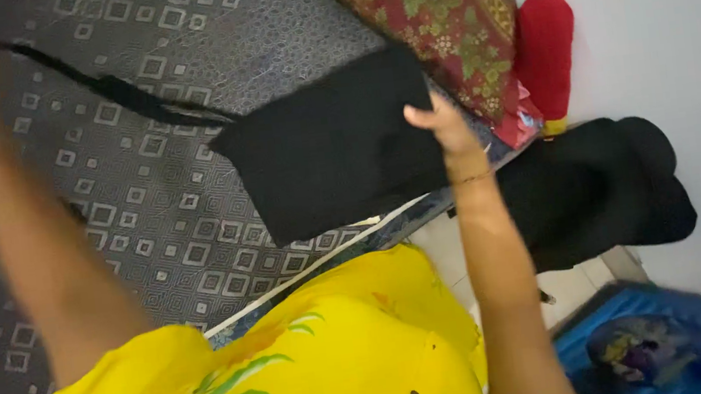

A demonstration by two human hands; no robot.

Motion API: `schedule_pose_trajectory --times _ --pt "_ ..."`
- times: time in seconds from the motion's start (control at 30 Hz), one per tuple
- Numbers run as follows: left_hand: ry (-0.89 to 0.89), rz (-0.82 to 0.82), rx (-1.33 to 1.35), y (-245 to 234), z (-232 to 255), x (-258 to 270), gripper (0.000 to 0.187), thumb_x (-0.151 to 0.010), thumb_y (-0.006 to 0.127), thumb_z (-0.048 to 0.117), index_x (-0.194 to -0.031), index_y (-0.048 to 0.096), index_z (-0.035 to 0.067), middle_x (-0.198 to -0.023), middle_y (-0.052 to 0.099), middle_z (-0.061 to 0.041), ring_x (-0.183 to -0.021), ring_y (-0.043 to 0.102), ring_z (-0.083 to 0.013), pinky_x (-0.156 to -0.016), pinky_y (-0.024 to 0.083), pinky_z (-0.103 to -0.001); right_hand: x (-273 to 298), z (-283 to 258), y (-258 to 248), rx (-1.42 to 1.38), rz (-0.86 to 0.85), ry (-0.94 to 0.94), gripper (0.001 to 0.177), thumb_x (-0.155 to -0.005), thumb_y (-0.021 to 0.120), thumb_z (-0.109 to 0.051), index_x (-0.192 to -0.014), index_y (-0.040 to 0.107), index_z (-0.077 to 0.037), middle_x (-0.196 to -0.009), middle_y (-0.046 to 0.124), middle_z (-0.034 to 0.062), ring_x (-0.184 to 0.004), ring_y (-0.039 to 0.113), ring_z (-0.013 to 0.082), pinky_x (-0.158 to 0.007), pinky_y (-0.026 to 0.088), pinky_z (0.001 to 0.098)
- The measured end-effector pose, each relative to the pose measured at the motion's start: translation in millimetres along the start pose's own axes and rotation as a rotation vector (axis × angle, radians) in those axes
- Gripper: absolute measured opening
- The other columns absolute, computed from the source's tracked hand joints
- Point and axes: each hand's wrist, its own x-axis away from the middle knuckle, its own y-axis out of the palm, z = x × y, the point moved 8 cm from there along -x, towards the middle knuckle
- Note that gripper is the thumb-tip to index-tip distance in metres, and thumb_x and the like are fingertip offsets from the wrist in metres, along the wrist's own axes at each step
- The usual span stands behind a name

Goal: Organizing clothes and a bag inside a plastic cabinet.

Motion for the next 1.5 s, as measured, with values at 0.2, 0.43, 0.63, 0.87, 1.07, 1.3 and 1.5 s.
schedule_pose_trajectory --times 0.2,0.43,0.63,0.87,1.07,1.3,1.5 --pt "-0.079 -0.1 0.549 -25 202 185 0.059 -0.107 0.074 0.022 -0.152 0.044 -0.001 -0.161 0.036 -0.032 -0.155 0.029 -0.0484 -0.13 0.021 -0.059 32 184 -110 -0.115 0.314 0.375 0.051 -0.097 0.071 -0.022 -0.14 0.056 0.001 -0.128 0.066 0.0114 -0.111 0.064 0.0248 -0.098 0.052 0.0407" --pt "-0.317 -0.51 0.638 -25 322 345 0.031 -0.104 0.065 0.025 -0.115 0.06 -0.003 -0.115 0.062 -0.027 -0.109 0.056 -0.0458 -0.098 0.043 -0.054 30 201 -142 0.119 0.272 0.31 0.055 -0.097 0.069 -0.028 -0.143 0.056 -0.002 -0.133 0.066 0.0071 -0.117 0.063 0.0174 -0.102 0.051 0.0338" --pt "-0.149 -0.549 0.481 -81 353 316 0.062 -0.089 0.068 0.023 -0.141 0.048 -0.005 -0.142 0.047 -0.03 -0.133 0.043 -0.0487 -0.109 0.035 -0.062 24 189 -150 0.505 0.432 0.254 0.056 -0.093 0.071 -0.027 -0.14 0.054 -0.002 -0.128 0.067 0.0142 -0.116 0.065 0.0226 -0.101 0.051 0.0345" --pt "0.388 -0.525 0.55 -81 439 287 0.083 -0.09 0.069 0.044 -0.163 0.036 0.023 -0.173 0.011 -0.02 -0.158 0.004 -0.0481 -0.119 0.003 -0.077 -13 116 30 1.581 0.248 -0.184 0.061 -0.093 0.064 -0.026 -0.149 0.05 -0.008 -0.159 0.041 0.02 -0.149 0.032 0.0438 -0.118 0.023 0.0632" --pt "0.43 -0.651 0.461 -57 456 311 0.09 -0.086 0.061 0.069 -0.162 0.033 0.029 -0.171 0.006 -0.021 -0.154 0.001 -0.0539 -0.111 0.003 -0.083 23 134 -41 1.705 0.31 -0.029 0.074 -0.092 0.062 -0.048 -0.154 0.04 -0.016 -0.163 0.026 0.0148 -0.149 0.017 0.0471 -0.114 0.009 0.0695" --pt "0.28 -0.766 0.347 -69 456 299 0.104 -0.08 0.054 0.083 -0.164 0.028 0.027 -0.169 0.003 -0.022 -0.151 -0.004 -0.0557 -0.102 0.0 -0.089 57 152 -95 1.717 0.508 -0.148 0.072 -0.104 0.064 -0.047 -0.154 0.047 0.002 -0.166 0.034 0.0229 -0.153 0.025 0.0482 -0.122 0.019 0.0653" --pt "0.402 -0.717 0.356 -66 503 343 0.119 -0.09 0.046 0.083 -0.161 0.019 -0.009 -0.171 0.002 -0.03 -0.159 -0.005 -0.0452 -0.116 0.0 -0.08 69 171 -137 1.174 0.744 0.136 0.055 -0.081 0.09 -0.047 -0.085 0.067 0.003 -0.083 0.067 0.0226 -0.078 0.064 0.0405 -0.071 0.051 0.0479"
